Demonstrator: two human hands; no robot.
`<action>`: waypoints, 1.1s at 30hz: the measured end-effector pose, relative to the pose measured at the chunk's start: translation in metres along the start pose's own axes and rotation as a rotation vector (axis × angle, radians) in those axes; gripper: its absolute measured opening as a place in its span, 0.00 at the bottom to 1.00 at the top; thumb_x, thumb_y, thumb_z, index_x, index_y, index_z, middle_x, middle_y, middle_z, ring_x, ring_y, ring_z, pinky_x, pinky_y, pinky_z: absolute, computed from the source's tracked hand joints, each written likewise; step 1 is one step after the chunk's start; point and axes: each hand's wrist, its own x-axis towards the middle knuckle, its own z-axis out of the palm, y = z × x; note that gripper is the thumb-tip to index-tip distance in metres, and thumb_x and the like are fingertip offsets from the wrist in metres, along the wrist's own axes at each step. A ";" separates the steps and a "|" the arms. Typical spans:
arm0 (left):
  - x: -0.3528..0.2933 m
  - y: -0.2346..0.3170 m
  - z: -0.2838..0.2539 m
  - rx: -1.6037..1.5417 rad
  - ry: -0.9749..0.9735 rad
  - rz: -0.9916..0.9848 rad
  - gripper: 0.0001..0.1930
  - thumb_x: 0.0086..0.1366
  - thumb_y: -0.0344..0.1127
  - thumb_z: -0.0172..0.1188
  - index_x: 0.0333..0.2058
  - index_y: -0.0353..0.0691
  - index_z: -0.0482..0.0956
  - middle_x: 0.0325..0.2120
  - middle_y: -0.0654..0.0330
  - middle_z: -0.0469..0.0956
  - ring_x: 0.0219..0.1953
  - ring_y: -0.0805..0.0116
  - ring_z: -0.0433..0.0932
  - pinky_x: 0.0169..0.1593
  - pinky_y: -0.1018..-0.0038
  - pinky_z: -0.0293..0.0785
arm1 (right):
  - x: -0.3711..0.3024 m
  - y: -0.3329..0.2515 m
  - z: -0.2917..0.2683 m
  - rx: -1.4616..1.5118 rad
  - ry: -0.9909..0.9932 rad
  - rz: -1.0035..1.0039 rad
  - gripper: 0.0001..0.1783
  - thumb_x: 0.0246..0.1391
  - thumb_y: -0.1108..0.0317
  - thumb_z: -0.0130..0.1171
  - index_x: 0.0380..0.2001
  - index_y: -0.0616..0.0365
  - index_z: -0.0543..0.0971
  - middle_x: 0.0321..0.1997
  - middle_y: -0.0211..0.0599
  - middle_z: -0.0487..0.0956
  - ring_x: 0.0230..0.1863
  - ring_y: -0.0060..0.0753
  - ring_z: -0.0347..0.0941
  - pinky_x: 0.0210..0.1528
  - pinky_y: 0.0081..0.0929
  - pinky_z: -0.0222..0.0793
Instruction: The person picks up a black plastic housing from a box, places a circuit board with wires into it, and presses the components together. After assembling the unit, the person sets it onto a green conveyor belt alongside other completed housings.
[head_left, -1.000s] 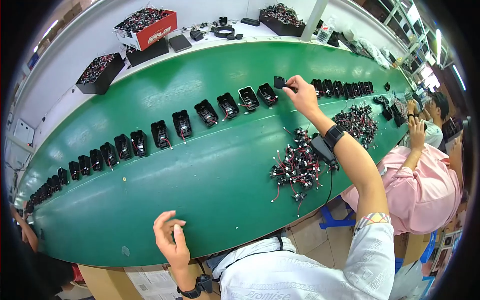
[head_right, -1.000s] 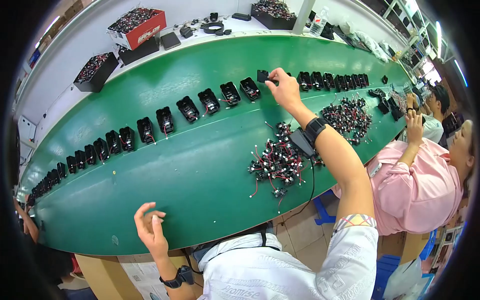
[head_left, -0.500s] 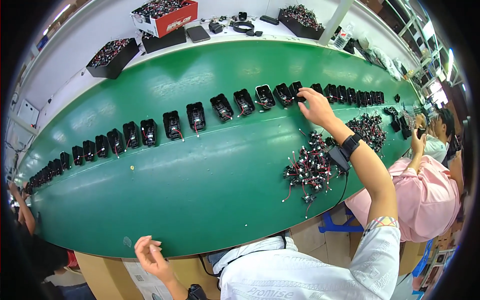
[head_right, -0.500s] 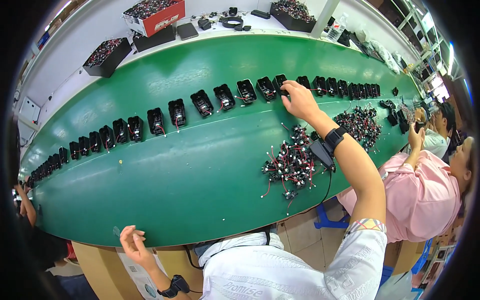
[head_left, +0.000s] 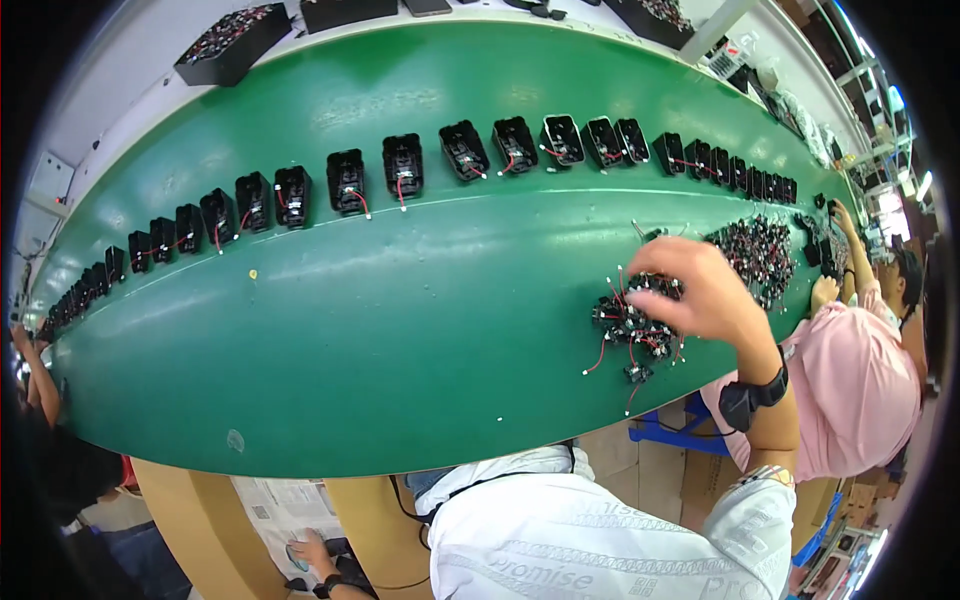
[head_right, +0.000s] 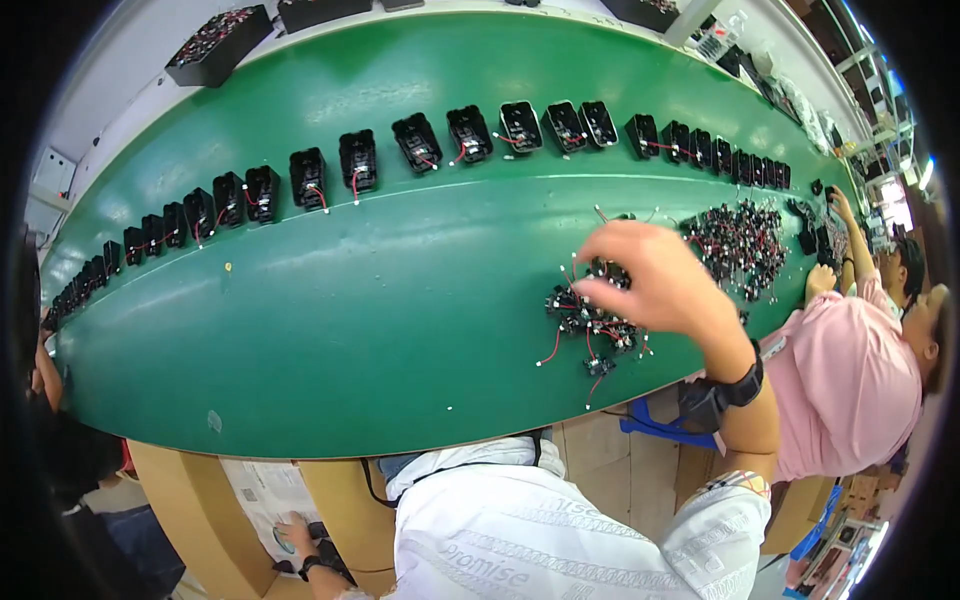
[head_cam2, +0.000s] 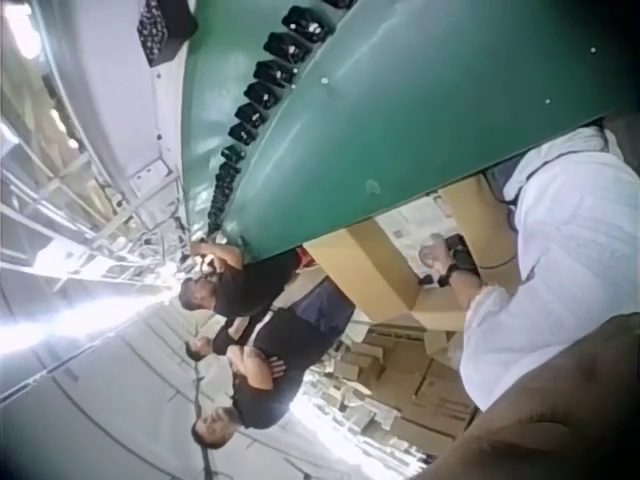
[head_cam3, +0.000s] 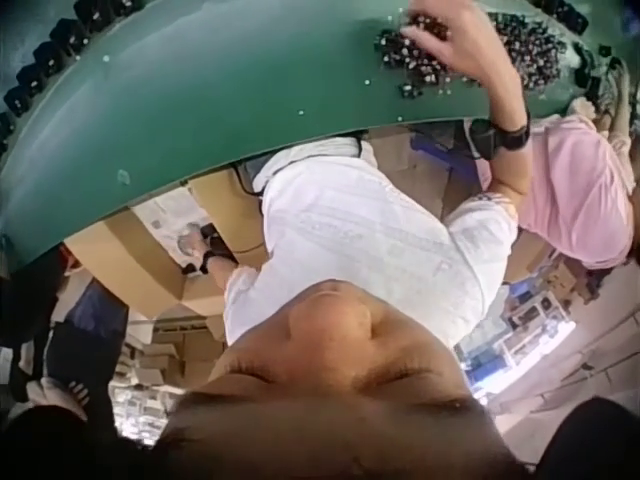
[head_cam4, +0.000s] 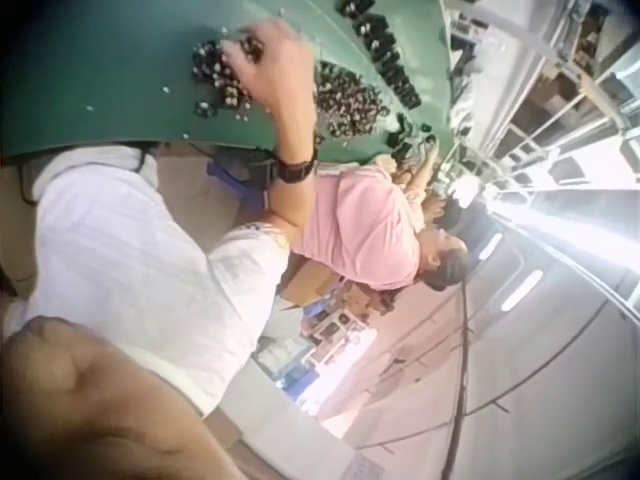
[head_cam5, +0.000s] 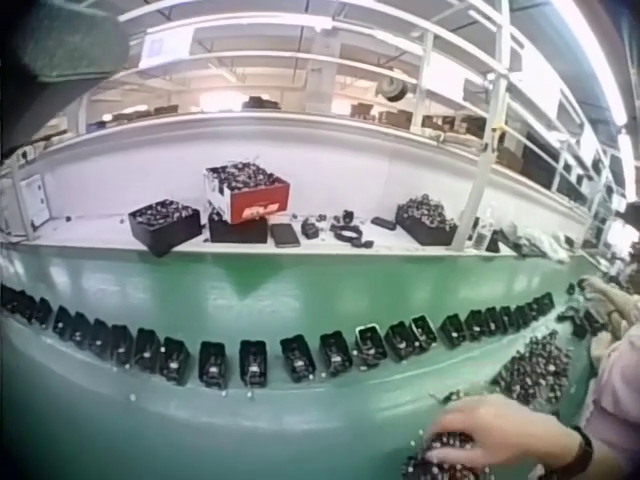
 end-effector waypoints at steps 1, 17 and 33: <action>-0.003 0.004 0.003 0.008 -0.010 0.007 0.38 0.67 0.55 0.52 0.65 0.31 0.59 0.61 0.37 0.63 0.61 0.36 0.64 0.63 0.47 0.60 | 0.001 -0.012 0.011 -0.071 -0.012 0.030 0.16 0.48 0.63 0.68 0.38 0.61 0.80 0.38 0.42 0.81 0.42 0.46 0.77 0.45 0.37 0.73; -0.072 0.029 -0.122 -0.337 -0.711 0.270 0.38 0.39 0.60 0.76 0.39 0.32 0.78 0.39 0.40 0.81 0.42 0.43 0.79 0.47 0.60 0.76 | -0.002 -0.018 0.058 -0.070 0.023 0.141 0.06 0.50 0.77 0.61 0.30 0.66 0.74 0.29 0.43 0.75 0.29 0.42 0.72 0.34 0.32 0.67; -0.106 0.165 -0.333 -1.588 -0.443 0.841 0.18 0.58 0.27 0.64 0.46 0.38 0.69 0.50 0.53 0.71 0.58 0.59 0.71 0.62 0.61 0.65 | 0.062 -0.087 0.059 0.212 0.249 -0.128 0.12 0.50 0.78 0.64 0.40 0.59 0.83 0.37 0.35 0.83 0.38 0.31 0.79 0.35 0.25 0.72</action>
